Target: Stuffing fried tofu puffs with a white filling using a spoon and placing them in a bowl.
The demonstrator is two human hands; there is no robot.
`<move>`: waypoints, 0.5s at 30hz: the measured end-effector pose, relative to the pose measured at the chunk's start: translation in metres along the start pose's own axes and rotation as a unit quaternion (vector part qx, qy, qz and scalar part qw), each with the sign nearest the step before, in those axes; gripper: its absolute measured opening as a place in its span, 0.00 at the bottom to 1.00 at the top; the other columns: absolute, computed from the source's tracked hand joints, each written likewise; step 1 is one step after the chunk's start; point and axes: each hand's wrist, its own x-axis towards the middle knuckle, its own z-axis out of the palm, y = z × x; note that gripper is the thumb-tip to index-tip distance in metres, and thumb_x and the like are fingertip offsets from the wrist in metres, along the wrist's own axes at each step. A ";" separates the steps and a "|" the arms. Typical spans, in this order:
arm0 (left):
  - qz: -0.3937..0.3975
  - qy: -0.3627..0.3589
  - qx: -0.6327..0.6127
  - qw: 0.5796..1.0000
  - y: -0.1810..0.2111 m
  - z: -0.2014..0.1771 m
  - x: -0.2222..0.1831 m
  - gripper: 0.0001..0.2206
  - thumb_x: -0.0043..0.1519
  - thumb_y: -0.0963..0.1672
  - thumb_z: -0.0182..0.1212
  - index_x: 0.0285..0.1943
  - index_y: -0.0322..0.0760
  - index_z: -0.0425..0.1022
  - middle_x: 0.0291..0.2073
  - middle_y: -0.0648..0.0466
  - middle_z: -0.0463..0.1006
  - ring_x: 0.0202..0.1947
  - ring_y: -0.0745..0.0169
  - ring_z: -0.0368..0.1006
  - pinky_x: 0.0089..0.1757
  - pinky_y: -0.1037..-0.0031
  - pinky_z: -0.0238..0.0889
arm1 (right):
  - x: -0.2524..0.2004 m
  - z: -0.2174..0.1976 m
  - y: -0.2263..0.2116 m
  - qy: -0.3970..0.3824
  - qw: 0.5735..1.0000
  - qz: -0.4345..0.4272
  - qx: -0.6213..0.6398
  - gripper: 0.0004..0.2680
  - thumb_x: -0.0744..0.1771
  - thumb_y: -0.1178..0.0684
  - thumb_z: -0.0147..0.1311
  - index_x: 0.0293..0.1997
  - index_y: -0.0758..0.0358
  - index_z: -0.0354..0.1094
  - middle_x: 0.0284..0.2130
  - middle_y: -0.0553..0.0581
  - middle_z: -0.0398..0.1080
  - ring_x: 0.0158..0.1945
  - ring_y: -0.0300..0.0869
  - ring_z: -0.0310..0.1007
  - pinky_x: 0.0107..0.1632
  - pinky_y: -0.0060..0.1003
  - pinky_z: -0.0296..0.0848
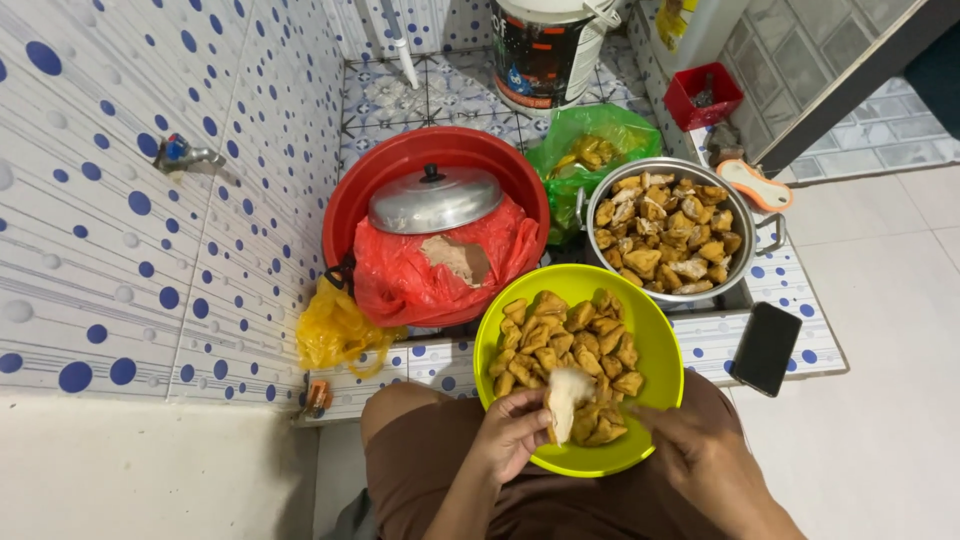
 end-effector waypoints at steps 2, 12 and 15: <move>0.004 -0.001 -0.009 1.000 0.001 0.000 -0.001 0.17 0.59 0.32 0.63 0.59 0.21 0.73 0.46 0.41 0.78 0.39 0.55 0.77 0.41 0.73 0.76 | 0.003 0.003 0.003 0.042 0.999 0.005 0.001 0.18 0.58 0.62 0.60 0.50 0.45 0.79 0.38 0.45 0.84 0.23 0.36 0.82 0.33 0.32 0.81; 0.034 0.013 -0.024 0.999 0.004 0.004 0.010 0.22 0.59 0.32 0.61 0.65 0.23 0.71 0.49 0.39 0.79 0.43 0.51 0.79 0.44 0.71 0.78 | 0.004 0.012 0.028 -0.158 0.913 0.238 0.292 0.12 0.65 0.63 0.59 0.48 0.61 0.89 0.15 0.61 0.78 0.17 0.40 0.68 0.23 0.31 0.63; 0.103 0.027 -0.060 0.992 0.001 -0.014 0.022 0.17 0.60 0.34 0.63 0.59 0.28 0.74 0.43 0.43 0.81 0.35 0.59 0.80 0.37 0.76 0.77 | 0.001 -0.006 0.025 -0.294 0.921 0.227 0.121 0.12 0.66 0.53 0.58 0.50 0.42 0.88 0.16 0.45 0.78 0.18 0.31 0.67 0.26 0.23 0.66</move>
